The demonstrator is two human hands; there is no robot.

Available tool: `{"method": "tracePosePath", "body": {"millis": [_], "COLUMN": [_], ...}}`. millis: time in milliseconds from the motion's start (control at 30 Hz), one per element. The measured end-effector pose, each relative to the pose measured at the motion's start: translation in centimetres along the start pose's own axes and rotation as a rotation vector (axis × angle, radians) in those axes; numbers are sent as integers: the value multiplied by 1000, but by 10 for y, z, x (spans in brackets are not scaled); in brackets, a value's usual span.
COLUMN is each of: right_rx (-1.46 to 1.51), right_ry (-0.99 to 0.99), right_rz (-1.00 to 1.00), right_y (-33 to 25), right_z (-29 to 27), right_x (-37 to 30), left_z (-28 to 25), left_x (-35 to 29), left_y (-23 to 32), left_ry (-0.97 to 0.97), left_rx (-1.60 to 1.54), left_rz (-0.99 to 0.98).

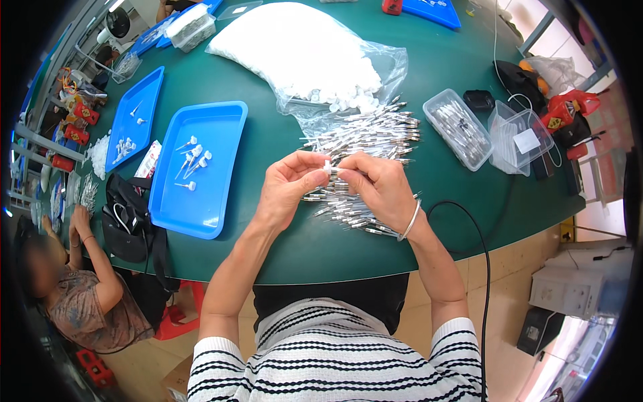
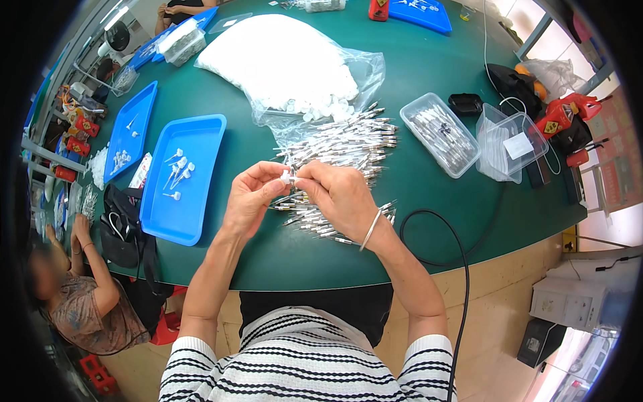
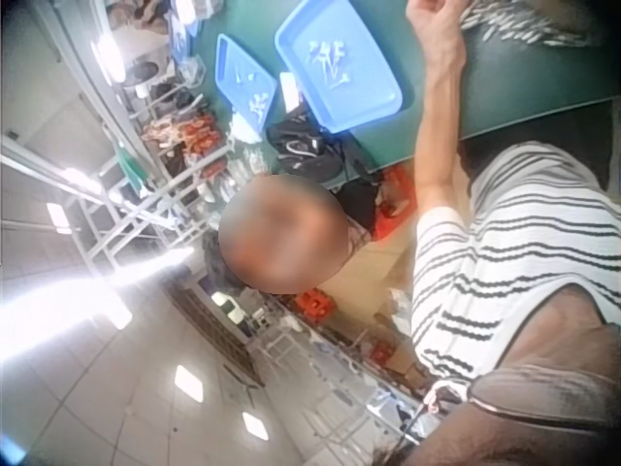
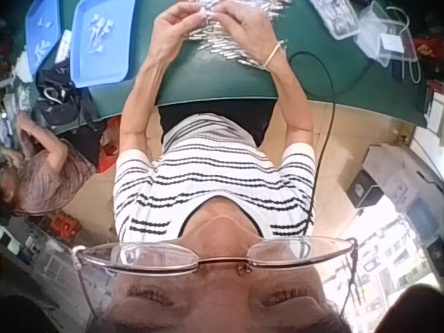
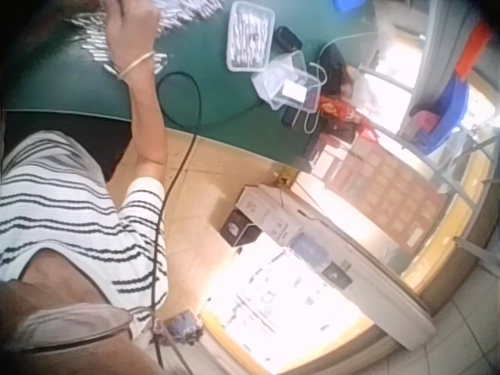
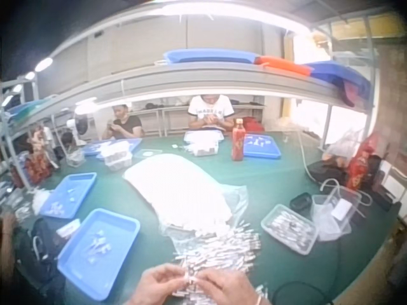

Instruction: The person repeatedly picks up small white plastic caps and silver metal rods from a green table. They insert the metal rods into the plastic caps by hand and place the assembled units into a blue tray. The process is repetitive and involves handling small parts one at a time.

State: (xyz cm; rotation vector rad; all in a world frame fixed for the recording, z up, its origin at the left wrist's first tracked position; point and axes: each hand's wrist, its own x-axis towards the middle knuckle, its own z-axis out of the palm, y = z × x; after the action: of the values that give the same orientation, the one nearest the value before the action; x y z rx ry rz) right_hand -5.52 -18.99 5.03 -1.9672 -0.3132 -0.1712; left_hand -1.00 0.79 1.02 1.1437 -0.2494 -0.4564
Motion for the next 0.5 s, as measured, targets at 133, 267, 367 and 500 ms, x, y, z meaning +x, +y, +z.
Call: {"method": "tracePosePath", "body": {"millis": [133,267,367,500], "right_rx": [-20,33,91,43], "right_ry": [38,-6,-18,50], "right_rz": [-75,-54,0,-37], "right_y": [6,3,2,0], "right_z": [4,1,2,7], "right_x": [-2,-2,-2,-3], "left_z": [4,6,6,6], "left_x": [-1,-3,-3,-3], "left_y": [1,4,4,2], "left_ry": [17,19,-2,-23], "left_rx": [-17,-25,-46,-79], "left_rz": [5,7,18,38]}}
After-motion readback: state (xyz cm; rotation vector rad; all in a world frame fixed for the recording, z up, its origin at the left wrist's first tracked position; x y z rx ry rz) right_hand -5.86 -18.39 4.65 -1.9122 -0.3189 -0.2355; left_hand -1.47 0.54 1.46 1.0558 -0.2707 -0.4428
